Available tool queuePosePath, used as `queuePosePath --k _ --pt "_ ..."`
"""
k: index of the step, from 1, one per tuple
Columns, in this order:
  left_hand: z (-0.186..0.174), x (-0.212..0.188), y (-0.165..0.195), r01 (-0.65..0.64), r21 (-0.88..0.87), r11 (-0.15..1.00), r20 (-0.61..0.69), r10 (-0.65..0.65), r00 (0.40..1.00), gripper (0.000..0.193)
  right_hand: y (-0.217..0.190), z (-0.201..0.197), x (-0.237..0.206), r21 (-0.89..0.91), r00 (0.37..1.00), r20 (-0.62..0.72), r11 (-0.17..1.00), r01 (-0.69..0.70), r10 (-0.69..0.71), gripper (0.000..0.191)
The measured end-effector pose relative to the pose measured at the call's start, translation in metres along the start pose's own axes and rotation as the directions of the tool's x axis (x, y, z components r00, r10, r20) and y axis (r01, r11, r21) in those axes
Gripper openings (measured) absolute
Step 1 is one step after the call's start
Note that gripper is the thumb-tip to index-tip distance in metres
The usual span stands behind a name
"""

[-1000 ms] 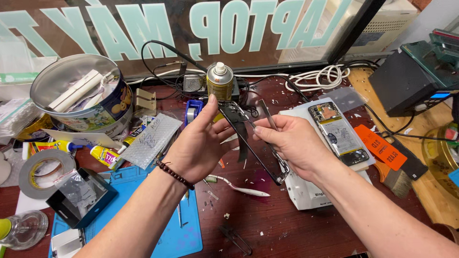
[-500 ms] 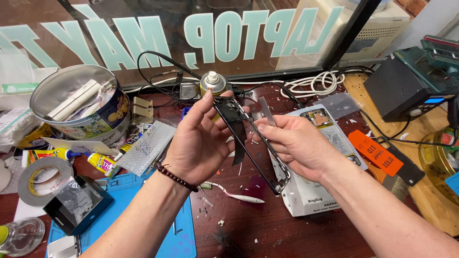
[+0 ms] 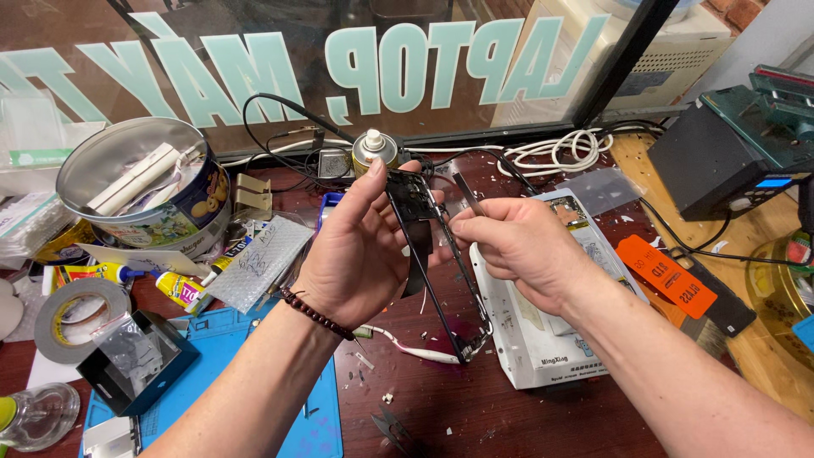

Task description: The person uses a metal prying tool to separate the screen from the smartphone body, then removes the battery and internal components. They place the removed parts into a metal bowl and continue to detach and organize small components from the device.

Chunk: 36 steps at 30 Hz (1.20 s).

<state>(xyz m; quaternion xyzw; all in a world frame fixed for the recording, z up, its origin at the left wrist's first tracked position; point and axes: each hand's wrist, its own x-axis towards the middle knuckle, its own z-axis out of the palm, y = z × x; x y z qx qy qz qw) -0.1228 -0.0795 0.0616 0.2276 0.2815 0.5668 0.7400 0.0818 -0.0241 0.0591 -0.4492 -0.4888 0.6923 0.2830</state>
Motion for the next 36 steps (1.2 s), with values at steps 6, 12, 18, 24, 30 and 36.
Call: queuePosePath --k 6,12,18,24,30,36 --pt "0.005 0.002 -0.003 0.027 0.086 0.996 -0.035 -0.025 0.999 0.047 -0.006 -0.001 0.0 -0.112 0.999 -0.044 0.993 -0.029 0.024 0.012" --pt "0.006 0.007 -0.005 0.061 0.211 0.975 -0.082 -0.045 0.996 0.046 0.0 -0.002 0.005 -0.359 0.994 -0.056 0.931 0.064 -0.09 0.012" --pt "0.002 0.01 -0.005 0.087 0.148 0.985 -0.063 -0.079 0.995 0.05 0.001 -0.001 0.003 -0.217 0.997 -0.064 0.975 -0.045 0.032 0.022" --pt "-0.015 0.013 -0.007 0.129 -0.184 0.975 0.094 -0.113 0.989 0.058 -0.001 0.001 -0.007 0.046 0.999 0.035 0.999 -0.02 0.018 0.011" --pt "-0.032 0.02 -0.02 0.195 -0.364 0.911 0.315 -0.077 0.946 0.058 -0.007 0.006 -0.011 0.122 0.999 -0.027 0.992 -0.026 0.029 0.008" --pt "-0.045 0.029 -0.029 0.265 -0.384 0.885 0.356 -0.124 0.926 0.061 -0.013 0.012 -0.016 0.152 0.999 -0.036 0.988 0.008 -0.002 0.009"
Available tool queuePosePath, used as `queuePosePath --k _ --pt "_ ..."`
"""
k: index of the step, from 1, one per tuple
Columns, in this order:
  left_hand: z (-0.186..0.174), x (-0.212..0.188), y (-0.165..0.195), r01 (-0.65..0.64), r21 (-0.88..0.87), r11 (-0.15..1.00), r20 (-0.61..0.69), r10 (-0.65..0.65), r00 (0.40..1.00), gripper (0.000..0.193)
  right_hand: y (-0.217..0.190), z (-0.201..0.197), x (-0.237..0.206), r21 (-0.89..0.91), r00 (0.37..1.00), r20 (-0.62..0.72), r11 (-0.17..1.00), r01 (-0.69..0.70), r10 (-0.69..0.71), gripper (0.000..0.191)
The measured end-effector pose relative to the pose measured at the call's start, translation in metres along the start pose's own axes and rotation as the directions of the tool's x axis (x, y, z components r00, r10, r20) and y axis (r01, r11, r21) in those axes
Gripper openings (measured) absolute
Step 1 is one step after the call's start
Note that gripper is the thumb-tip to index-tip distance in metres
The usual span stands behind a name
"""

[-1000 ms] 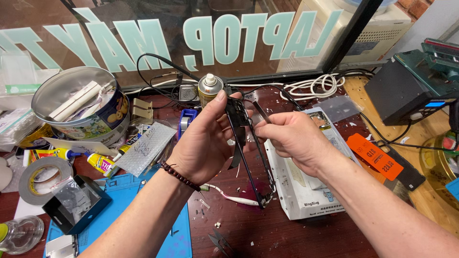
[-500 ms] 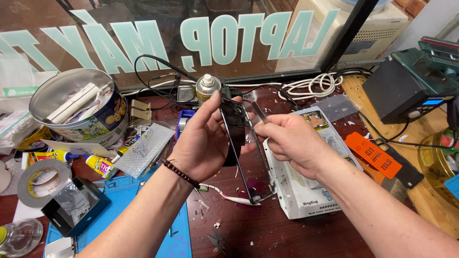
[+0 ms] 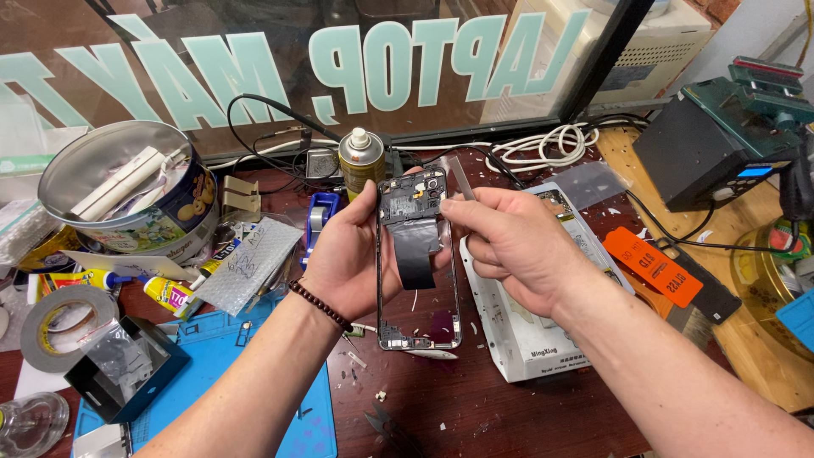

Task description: The person uses a metal prying tool to separate the screen from the smartphone body, then removes the battery and internal components. They place the removed parts into a metal bowl and continue to detach and organize small components from the device.

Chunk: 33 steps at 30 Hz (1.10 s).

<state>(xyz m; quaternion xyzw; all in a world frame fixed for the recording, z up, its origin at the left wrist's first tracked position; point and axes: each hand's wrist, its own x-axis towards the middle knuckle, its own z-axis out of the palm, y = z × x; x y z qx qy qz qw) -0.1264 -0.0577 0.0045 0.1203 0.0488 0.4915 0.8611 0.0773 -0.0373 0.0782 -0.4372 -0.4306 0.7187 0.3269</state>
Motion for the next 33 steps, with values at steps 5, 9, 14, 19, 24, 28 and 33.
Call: queuePosePath --k 5,9,14,19,24,28,33 --pt "-0.012 0.009 -0.001 -0.003 0.037 0.999 -0.132 0.008 0.991 0.055 -0.002 0.005 -0.003 -0.03 0.995 -0.054 0.996 0.086 -0.087 0.011" --pt "-0.01 0.005 -0.006 -0.055 0.212 0.976 -0.421 0.142 0.896 0.032 -0.003 0.005 -0.003 -0.112 0.964 -0.226 0.987 0.115 -0.138 0.013" --pt "0.001 -0.008 -0.01 -0.016 0.416 0.909 -0.549 0.265 0.792 0.028 -0.005 0.005 -0.006 -0.147 0.949 -0.28 0.983 0.107 -0.144 0.013" --pt "0.0 -0.009 -0.011 -0.007 0.473 0.881 -0.491 0.27 0.828 0.039 -0.006 0.012 -0.008 -0.153 0.951 -0.268 0.982 0.113 -0.151 0.011" --pt "0.0 -0.01 -0.011 0.005 0.447 0.895 -0.49 0.24 0.838 0.038 -0.008 0.019 -0.009 -0.144 0.956 -0.258 0.984 0.107 -0.142 0.013" --pt "0.003 -0.008 -0.011 0.028 0.456 0.889 -0.511 0.236 0.827 0.036 -0.01 0.023 -0.011 -0.15 0.955 -0.256 0.982 0.111 -0.147 0.014" --pt "-0.001 -0.007 -0.009 -0.005 0.459 0.888 -0.466 0.245 0.85 0.035 -0.012 0.025 -0.01 -0.193 0.951 -0.256 0.973 0.126 -0.174 0.015"
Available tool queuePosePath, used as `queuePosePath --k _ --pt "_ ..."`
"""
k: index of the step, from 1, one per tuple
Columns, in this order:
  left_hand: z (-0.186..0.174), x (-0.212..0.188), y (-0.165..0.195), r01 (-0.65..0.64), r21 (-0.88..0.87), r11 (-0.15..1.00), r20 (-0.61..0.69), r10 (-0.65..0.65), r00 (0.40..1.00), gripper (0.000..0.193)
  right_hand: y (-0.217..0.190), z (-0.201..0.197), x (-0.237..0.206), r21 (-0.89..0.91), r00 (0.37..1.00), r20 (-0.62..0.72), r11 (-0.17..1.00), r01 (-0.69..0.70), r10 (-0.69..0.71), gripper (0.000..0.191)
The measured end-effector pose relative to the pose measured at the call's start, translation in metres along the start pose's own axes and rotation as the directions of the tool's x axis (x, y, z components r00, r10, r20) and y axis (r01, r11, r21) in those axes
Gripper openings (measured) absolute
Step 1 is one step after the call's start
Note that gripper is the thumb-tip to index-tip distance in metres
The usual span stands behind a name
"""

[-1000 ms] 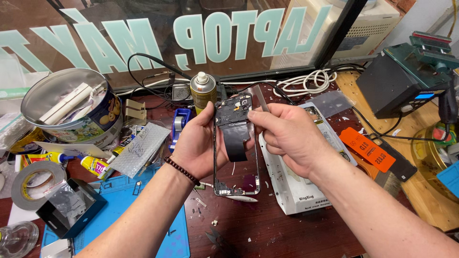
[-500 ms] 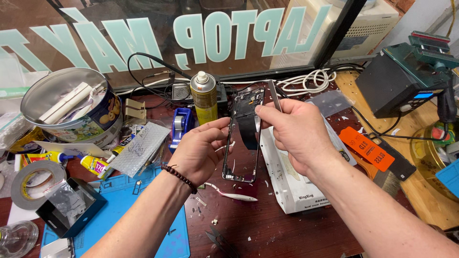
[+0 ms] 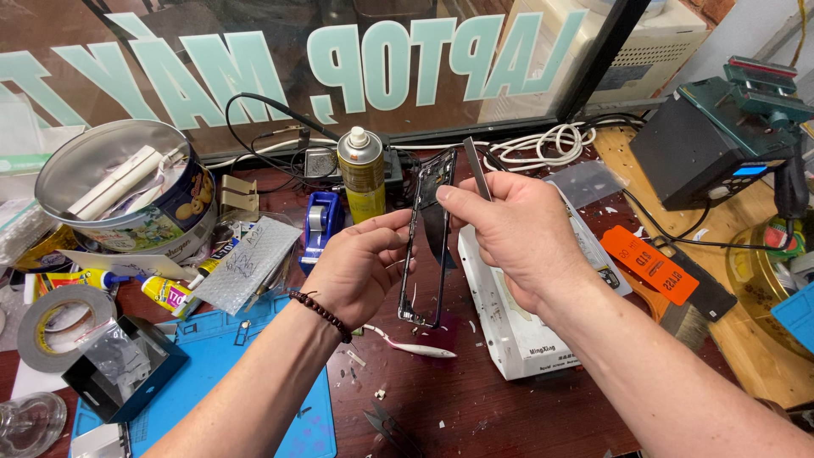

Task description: The person uses a metal prying tool to separate the screen from the smartphone body, then removes the battery and internal components. They place the removed parts into a metal bowl and continue to detach and organize small components from the device.

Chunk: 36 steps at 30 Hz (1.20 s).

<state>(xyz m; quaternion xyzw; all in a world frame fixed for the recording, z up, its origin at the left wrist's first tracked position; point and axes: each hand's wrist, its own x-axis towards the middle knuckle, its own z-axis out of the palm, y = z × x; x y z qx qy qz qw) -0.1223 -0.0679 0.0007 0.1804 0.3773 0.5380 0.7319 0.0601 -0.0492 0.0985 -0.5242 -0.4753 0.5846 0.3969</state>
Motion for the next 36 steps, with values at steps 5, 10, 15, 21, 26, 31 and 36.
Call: queuePosePath --k 5,10,15,21,26,31,36 --pt "-0.001 0.003 -0.004 -0.029 0.056 0.998 -0.041 0.031 0.999 0.032 0.002 0.002 0.0 -0.039 1.0 -0.007 0.999 -0.006 0.005 0.015" --pt "0.006 0.002 -0.002 -0.094 0.308 0.947 -0.12 0.137 0.983 0.028 0.006 0.005 0.0 -0.08 0.996 0.029 0.993 0.087 -0.085 0.017" --pt "0.014 0.0 -0.001 -0.128 0.496 0.859 -0.164 0.237 0.958 0.023 0.009 0.005 -0.001 -0.117 0.992 0.046 0.985 0.125 -0.12 0.019" --pt "0.017 0.001 -0.001 -0.145 0.525 0.839 -0.175 0.274 0.946 0.021 0.009 0.006 -0.002 -0.144 0.992 0.038 0.982 0.123 -0.118 0.019" --pt "0.017 0.0 -0.001 -0.156 0.531 0.833 -0.165 0.282 0.945 0.02 0.007 0.004 -0.003 -0.159 0.994 0.037 0.981 0.109 -0.105 0.018" --pt "0.018 -0.001 0.0 -0.157 0.524 0.837 -0.17 0.284 0.944 0.02 0.007 0.005 -0.003 -0.162 0.993 0.033 0.98 0.116 -0.112 0.017" --pt "0.018 -0.001 0.0 -0.15 0.512 0.846 -0.18 0.277 0.944 0.019 0.007 0.005 -0.003 -0.15 0.992 0.048 0.981 0.121 -0.115 0.017"
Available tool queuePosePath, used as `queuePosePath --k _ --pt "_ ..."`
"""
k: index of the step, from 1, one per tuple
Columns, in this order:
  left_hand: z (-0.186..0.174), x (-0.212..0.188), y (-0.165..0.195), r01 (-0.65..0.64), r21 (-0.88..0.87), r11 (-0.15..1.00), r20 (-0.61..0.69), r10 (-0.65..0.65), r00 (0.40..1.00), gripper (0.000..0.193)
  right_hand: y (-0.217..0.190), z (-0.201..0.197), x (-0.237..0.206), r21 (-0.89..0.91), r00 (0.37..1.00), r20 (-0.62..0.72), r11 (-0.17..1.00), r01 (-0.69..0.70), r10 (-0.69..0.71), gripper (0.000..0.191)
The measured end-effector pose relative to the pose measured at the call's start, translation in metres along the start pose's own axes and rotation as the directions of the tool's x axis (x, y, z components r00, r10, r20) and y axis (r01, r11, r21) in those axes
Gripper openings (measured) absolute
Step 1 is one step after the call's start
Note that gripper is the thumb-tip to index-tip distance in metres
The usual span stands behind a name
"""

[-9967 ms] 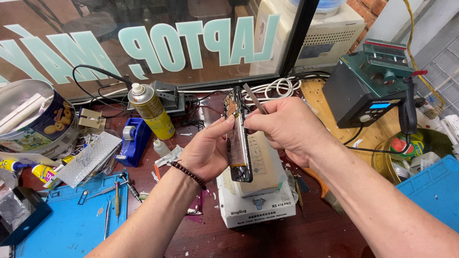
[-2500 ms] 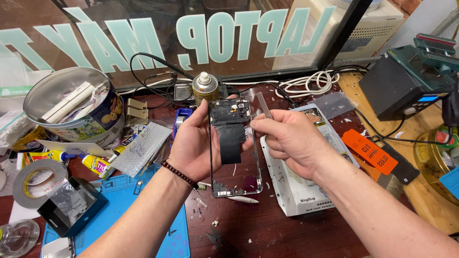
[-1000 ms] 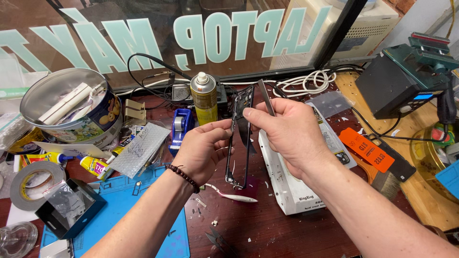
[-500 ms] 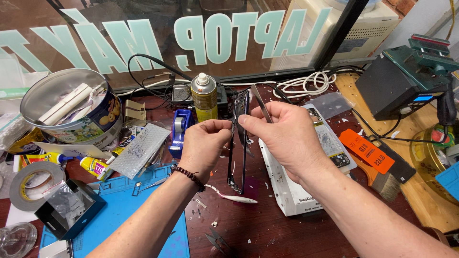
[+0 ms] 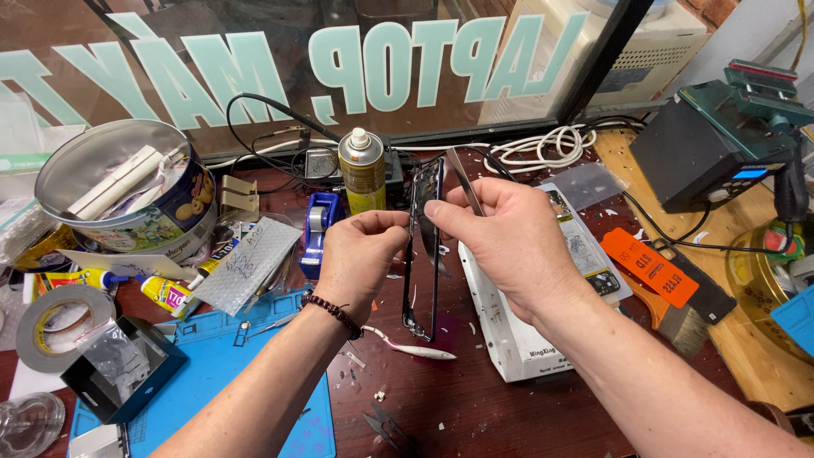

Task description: The person uses a metal prying tool to separate the screen from the smartphone body, then removes the battery and internal components. They place the removed parts into a metal bowl and continue to detach and organize small components from the device.

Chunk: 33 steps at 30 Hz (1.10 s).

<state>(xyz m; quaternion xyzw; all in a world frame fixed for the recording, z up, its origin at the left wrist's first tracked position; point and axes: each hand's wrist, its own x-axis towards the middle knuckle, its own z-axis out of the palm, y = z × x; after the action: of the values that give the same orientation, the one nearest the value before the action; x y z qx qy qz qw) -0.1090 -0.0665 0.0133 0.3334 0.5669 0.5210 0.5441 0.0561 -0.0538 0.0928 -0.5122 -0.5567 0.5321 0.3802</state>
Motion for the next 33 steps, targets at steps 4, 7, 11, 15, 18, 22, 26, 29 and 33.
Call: queuePosePath --k 4,7,11,15,18,22,26,29,33 --pt "0.0001 0.0006 -0.0007 -0.012 -0.005 1.0 0.003 0.012 1.0 0.018 0.0005 0.0007 0.0 -0.009 1.0 0.004 1.0 0.01 -0.01 0.017" --pt "0.0003 0.0009 -0.0018 -0.024 0.008 1.0 0.0 0.024 1.0 0.018 0.0009 -0.0005 -0.0001 -0.015 1.0 -0.004 1.0 0.003 -0.003 0.017" --pt "-0.0014 0.0015 -0.0029 -0.008 -0.009 1.0 -0.011 0.008 1.0 0.019 0.0006 -0.0022 0.0004 0.029 1.0 -0.001 0.999 -0.016 0.016 0.016" --pt "-0.0028 0.003 -0.0048 -0.005 -0.063 0.998 -0.003 0.005 1.0 0.02 0.0001 -0.0019 0.0001 0.016 1.0 -0.004 1.0 -0.015 0.015 0.015" --pt "-0.0037 0.0042 -0.0066 0.011 -0.126 0.992 0.012 -0.009 1.0 0.019 -0.0001 -0.0005 -0.0008 0.01 1.0 -0.007 1.0 -0.012 0.012 0.016" --pt "-0.0041 0.0052 -0.0079 0.019 -0.143 0.99 0.013 -0.018 1.0 0.016 -0.0004 0.0001 -0.002 0.001 1.0 -0.004 1.0 -0.016 0.016 0.016" --pt "-0.0044 0.0053 -0.0077 0.017 -0.125 0.992 0.01 -0.016 1.0 0.016 -0.0005 -0.0005 -0.0018 0.019 1.0 0.015 1.0 -0.001 0.001 0.016" --pt "-0.005 0.0062 -0.0069 0.026 -0.146 0.989 0.017 -0.024 1.0 0.018 -0.0003 -0.0023 -0.0003 -0.003 1.0 -0.007 1.0 -0.019 0.019 0.015" --pt "-0.0065 0.0074 -0.0078 0.053 -0.169 0.984 0.045 -0.046 0.998 0.022 0.0024 -0.0056 0.0024 0.036 0.999 -0.02 0.999 -0.029 0.03 0.015"
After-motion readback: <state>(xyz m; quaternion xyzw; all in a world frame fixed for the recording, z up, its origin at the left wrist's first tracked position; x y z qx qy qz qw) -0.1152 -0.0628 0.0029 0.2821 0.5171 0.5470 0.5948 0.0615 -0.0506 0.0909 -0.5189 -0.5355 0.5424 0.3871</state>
